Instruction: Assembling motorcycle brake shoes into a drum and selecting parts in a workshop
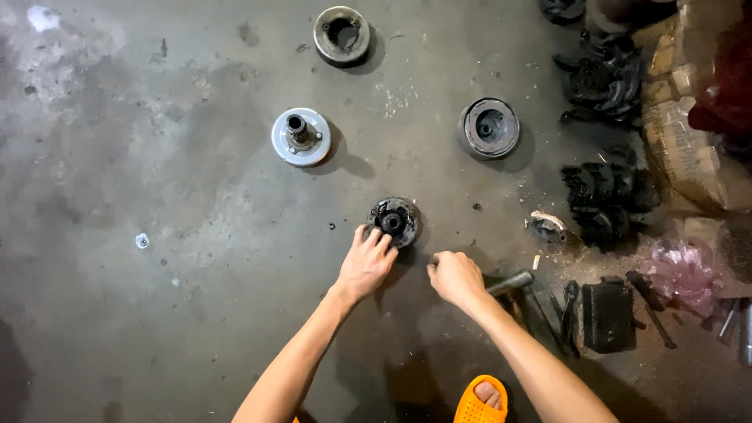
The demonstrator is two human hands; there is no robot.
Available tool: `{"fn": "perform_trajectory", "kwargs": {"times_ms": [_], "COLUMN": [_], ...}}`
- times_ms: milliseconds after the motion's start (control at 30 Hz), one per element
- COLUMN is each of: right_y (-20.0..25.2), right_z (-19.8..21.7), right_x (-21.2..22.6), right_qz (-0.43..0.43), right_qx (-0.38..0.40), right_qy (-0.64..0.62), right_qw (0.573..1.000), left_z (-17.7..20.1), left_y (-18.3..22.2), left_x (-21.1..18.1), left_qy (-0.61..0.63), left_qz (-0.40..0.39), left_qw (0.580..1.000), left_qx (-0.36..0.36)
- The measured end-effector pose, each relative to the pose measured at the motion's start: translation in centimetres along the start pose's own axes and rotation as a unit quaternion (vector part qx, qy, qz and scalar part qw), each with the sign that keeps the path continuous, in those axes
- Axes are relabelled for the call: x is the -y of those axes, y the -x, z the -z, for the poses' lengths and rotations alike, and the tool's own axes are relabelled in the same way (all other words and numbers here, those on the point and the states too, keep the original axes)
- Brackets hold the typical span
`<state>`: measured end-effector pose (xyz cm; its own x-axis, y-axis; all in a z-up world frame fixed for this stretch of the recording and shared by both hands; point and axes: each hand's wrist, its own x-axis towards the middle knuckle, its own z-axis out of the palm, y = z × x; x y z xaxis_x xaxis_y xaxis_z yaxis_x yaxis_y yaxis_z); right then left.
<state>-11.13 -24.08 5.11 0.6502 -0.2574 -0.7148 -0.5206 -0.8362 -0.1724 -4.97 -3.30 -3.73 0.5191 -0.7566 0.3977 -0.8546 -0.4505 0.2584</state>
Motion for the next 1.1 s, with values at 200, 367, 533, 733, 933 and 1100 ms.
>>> {"fn": "perform_trajectory", "kwargs": {"times_ms": [200, 367, 533, 733, 933, 1100], "right_y": [0.7, 1.8, 1.9, 1.2, 1.1, 3.5], "right_z": [0.8, 1.7, 2.8, 2.3, 0.8, 2.0], "right_x": [0.4, 1.4, 1.9, 1.4, 0.5, 1.0], "right_qz": [-0.014, -0.004, 0.010, 0.009, 0.023, 0.094], "right_qx": [0.025, 0.031, 0.045, 0.041, 0.009, -0.016], "right_qy": [-0.012, -0.038, -0.040, -0.018, -0.008, -0.009], "right_qw": [1.000, 0.999, 0.998, 0.999, 1.000, 0.995], "left_z": [0.5, 1.2, 5.0, 6.8, 1.2, 3.1], "left_y": [-0.7, 0.9, 1.9, -5.1, -7.2, -6.0], "left_x": [-1.4, 2.1, 6.8, 0.4, -1.7, 2.2], "left_qy": [-0.042, -0.045, -0.050, -0.046, -0.044, 0.007], "left_qz": [-0.013, 0.017, 0.306, 0.353, 0.300, 0.125], "left_qw": [0.999, 0.998, 0.934, 0.918, 0.928, 0.941], "left_qx": [0.016, -0.033, 0.175, 0.176, 0.216, 0.314]}}
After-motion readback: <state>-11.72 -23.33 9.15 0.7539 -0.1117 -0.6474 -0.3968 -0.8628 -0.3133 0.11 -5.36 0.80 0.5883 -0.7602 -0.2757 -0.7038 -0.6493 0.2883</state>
